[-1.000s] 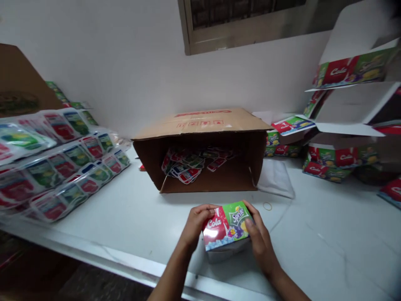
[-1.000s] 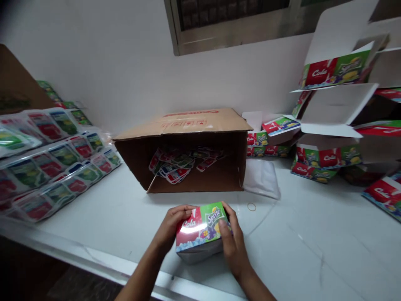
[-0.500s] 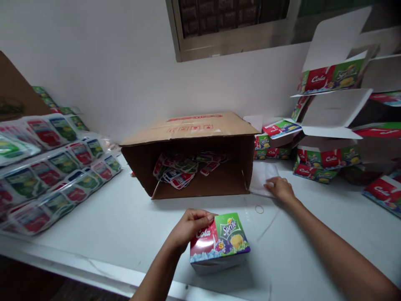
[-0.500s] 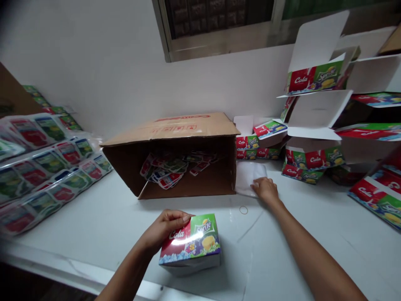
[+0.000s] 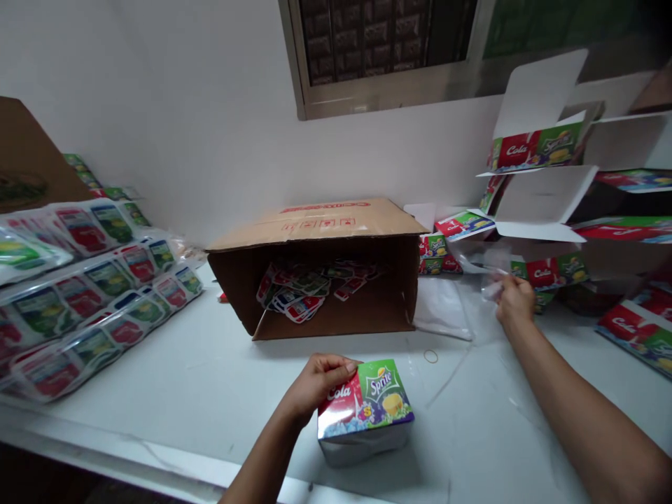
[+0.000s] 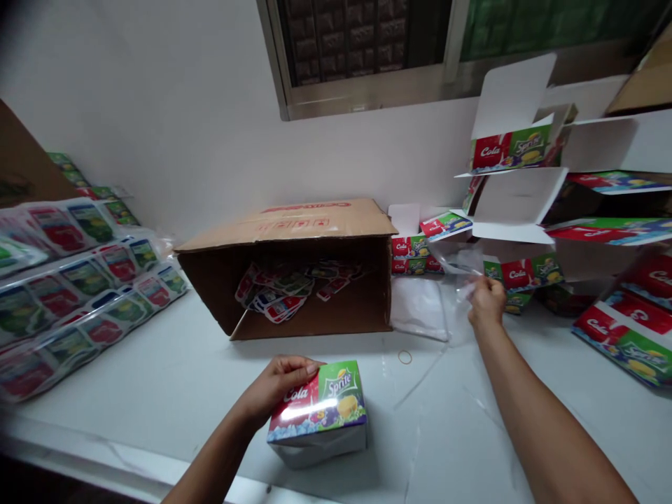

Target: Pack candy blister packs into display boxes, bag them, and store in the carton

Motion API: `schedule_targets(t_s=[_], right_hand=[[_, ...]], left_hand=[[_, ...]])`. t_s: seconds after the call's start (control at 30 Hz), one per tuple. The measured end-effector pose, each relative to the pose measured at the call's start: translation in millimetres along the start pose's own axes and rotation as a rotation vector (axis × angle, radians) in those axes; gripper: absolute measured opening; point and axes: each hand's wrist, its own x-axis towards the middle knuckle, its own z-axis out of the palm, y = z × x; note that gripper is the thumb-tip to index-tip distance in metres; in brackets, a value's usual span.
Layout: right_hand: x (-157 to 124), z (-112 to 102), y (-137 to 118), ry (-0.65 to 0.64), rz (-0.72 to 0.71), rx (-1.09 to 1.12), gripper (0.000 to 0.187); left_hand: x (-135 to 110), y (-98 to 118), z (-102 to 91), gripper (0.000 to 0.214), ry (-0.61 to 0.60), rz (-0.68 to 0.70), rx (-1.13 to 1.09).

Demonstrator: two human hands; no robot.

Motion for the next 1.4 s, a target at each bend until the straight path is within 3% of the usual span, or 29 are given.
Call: schedule_targets(t_s=[0.13, 0.27, 0.37, 0.47, 0.57, 0.63, 0.73, 0.8, 1.0, 1.2, 1.4], right_hand=[[-12.8, -20.2, -61.1, -0.028, 0.049, 0.243, 0.011], [-52.4, -24.5, -119.3, -0.233, 0.086, 0.368, 0.011], [-94.2, -6.3, -150.0, -0.454, 0.173, 0.455, 0.015], [-130.5, 25.2, -163.4, -0.636, 0.243, 0.462, 0.017], [-150.9, 56.5, -162.5, -0.76, 0.293, 0.47, 0.017], [-158.3, 71.2, -158.1, -0.799, 0.344, 0.507, 0.02], [-171.1, 83.3, -148.5, -0.904, 0.432, 0.512, 0.048], [-182.9, 89.4, -140.1, -0.977, 0.411, 0.419, 0.057], [-199.9, 116.8, -115.2, -0.847, 0.265, 0.301, 0.047], [-188.9, 128.1, -100.8, -0.81, 0.228, 0.197, 0.058], [-182.3, 121.6, -84.5, -0.789, 0.118, 0.019, 0.061]], left_hand=[[-0.4, 4.3, -6.2, 0.051, -0.028, 0.03, 0.1], [-0.2, 25.9, -10.3, 0.066, 0.06, 0.274, 0.289], [-2.7, 45.7, 1.1, 0.082, 0.191, 0.416, 0.361], [-7.1, 55.2, 19.8, 0.078, 0.136, 0.438, 0.314], [-11.7, 53.1, 27.2, 0.051, 0.076, 0.426, 0.12], [-15.5, 50.1, 21.7, 0.047, 0.166, 0.427, -0.003], [-22.0, 49.4, 5.6, 0.05, 0.33, 0.469, -0.065], [-25.2, 52.1, -4.1, 0.052, 0.381, 0.493, -0.056], [-27.6, 54.1, -18.1, 0.065, 0.46, 0.488, -0.025], [-26.2, 38.6, -23.7, 0.067, 0.503, 0.429, 0.03], [-7.7, 35.0, -26.2, 0.045, 0.745, 0.481, 0.262]])
